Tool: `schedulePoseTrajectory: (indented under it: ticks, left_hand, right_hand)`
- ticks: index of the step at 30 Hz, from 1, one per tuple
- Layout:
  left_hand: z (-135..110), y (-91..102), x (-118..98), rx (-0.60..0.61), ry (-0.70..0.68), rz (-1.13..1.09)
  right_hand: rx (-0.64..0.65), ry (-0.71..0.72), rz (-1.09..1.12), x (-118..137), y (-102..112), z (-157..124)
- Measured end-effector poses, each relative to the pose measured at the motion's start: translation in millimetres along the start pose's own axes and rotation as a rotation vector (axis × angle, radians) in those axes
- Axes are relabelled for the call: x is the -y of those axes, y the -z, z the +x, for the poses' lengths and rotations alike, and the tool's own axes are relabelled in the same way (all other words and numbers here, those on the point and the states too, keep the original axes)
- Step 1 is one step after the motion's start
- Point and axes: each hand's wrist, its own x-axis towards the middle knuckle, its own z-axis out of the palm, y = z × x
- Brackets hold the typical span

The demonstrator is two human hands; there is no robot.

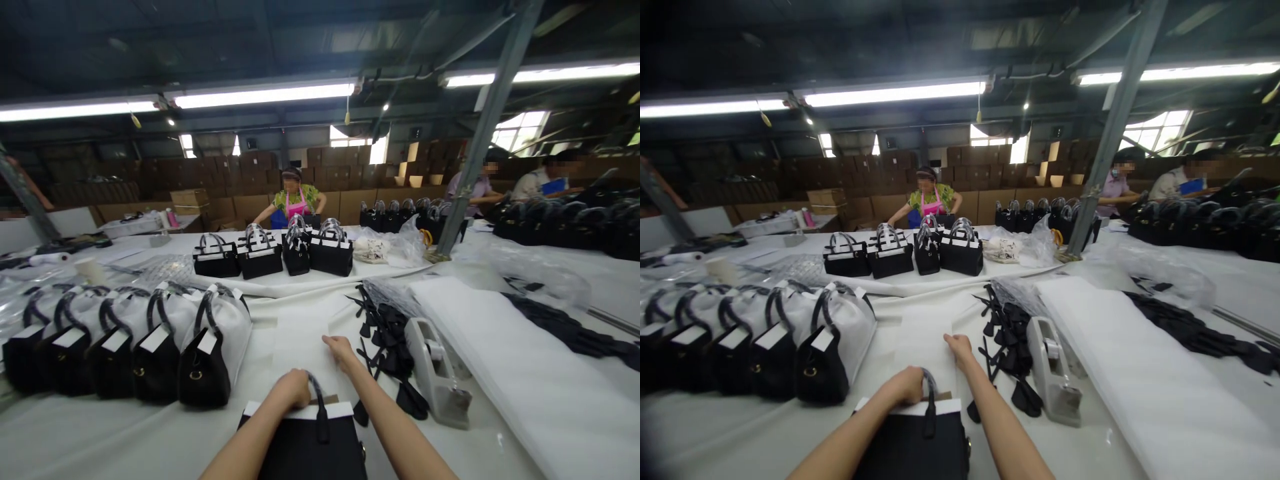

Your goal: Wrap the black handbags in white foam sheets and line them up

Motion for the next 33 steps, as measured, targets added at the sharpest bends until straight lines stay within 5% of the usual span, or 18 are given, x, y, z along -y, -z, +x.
schedulePoseTrajectory:
  ticks: [7,13,18,23,28,33]
  left_hand:
    - [3.7,-9.8,1.9,0.012,0.084,0.021]
    - [-8.5,-7.4,4.4,-0.068,0.068,-0.001]
    - [-14.8,-3.5,5.1,-0.090,0.039,0.007]
    - [-20.1,0.5,5.5,-0.091,0.010,0.022]
    - [-27.3,5.3,5.5,-0.129,-0.006,0.015]
    - [-29.2,5.2,4.3,-0.151,0.024,0.016]
  right_hand:
    - [0.212,0.256,0.167,25.9,-22.3,25.4]
    - [0.255,0.403,0.061,0.0,-23.2,3.3]
    - [0.364,0.382,-0.080,-37.9,-32.4,-14.2]
    - [0.586,0.292,-0.114,-48.3,-42.7,-10.2]
    - [0.841,0.236,0.063,-47.2,-40.4,-14.5]
    - [0.906,0.159,0.268,-53.2,-38.0,-29.3]
